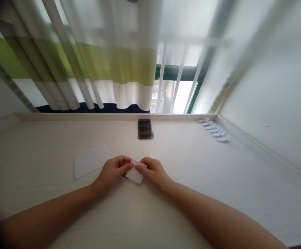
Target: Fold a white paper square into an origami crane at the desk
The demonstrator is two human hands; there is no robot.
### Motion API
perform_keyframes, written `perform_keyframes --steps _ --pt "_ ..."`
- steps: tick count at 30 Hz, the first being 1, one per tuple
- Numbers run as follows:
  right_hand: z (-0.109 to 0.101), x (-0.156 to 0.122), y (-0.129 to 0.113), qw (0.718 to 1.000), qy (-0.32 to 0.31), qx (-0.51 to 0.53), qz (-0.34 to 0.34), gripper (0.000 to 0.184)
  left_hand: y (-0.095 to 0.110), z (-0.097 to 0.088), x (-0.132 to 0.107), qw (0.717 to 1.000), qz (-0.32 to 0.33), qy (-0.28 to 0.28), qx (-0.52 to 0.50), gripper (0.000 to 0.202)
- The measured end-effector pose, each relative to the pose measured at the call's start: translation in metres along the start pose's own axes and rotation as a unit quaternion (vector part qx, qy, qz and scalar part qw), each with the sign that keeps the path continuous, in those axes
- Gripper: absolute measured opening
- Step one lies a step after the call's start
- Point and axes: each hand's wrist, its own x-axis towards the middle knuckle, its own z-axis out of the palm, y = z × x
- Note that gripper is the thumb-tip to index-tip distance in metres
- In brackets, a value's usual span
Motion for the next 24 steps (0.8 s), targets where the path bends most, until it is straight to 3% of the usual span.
perform_keyframes --steps 7,11,15,24 --pt "-0.0023 0.0040 0.0055 0.994 0.022 0.102 0.023 0.028 0.0004 0.0006 -0.0001 0.999 0.009 -0.019 -0.037 0.040" --pt "-0.0039 0.0051 0.0028 0.989 0.043 0.137 0.028 0.027 0.0016 0.0024 -0.0009 0.995 0.038 -0.050 -0.072 0.029" --pt "-0.0053 0.0048 -0.0004 0.982 0.014 0.176 0.063 0.024 0.0015 0.0017 -0.0013 0.997 0.036 -0.051 -0.052 0.019" --pt "-0.0083 0.0071 0.0004 0.972 -0.010 0.211 0.102 0.020 0.0020 -0.0040 -0.0048 0.995 0.020 -0.083 -0.046 0.023"
